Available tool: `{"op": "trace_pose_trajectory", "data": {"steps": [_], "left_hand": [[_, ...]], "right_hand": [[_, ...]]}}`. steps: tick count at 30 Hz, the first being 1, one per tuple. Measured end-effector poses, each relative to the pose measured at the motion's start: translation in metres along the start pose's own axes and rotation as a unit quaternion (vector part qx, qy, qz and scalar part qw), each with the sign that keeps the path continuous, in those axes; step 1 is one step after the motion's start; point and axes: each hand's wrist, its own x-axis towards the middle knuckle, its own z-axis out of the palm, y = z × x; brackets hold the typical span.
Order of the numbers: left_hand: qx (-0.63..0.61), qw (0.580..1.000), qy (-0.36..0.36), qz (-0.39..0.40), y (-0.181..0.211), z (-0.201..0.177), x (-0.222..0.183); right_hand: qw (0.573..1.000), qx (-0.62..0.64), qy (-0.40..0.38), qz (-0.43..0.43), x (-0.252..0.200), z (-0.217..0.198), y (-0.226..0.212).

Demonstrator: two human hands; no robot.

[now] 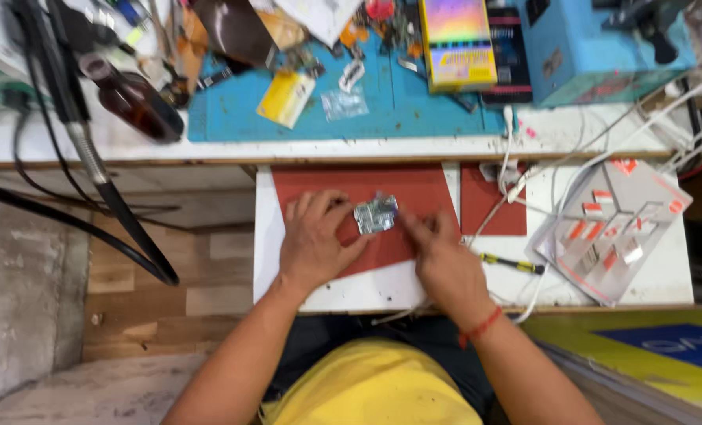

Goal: The person brushes debris from a circuit board by hand and then applies heat to specific components using a hot air rework tool while holding the board in place.

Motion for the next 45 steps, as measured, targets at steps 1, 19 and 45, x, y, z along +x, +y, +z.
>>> {"op": "trace_pose_trajectory", "data": {"steps": [1,19,45], "left_hand": [[-0.007,1.000,0.008,0.002,0.001,0.002,-0.004],[-0.026,1.000,0.007,0.005,0.002,-0.005,-0.001],[-0.026,1.000,-0.006,-0.008,0.002,-0.004,0.002]], "right_hand": [[0.999,0.005,-0.031,-0.027,-0.004,0.001,0.001],[0.998,-0.004,-0.048,-0.040,-0.014,0.003,-0.003],[0.995,-0.022,-0.084,-0.044,-0.006,0.001,0.002]]}}
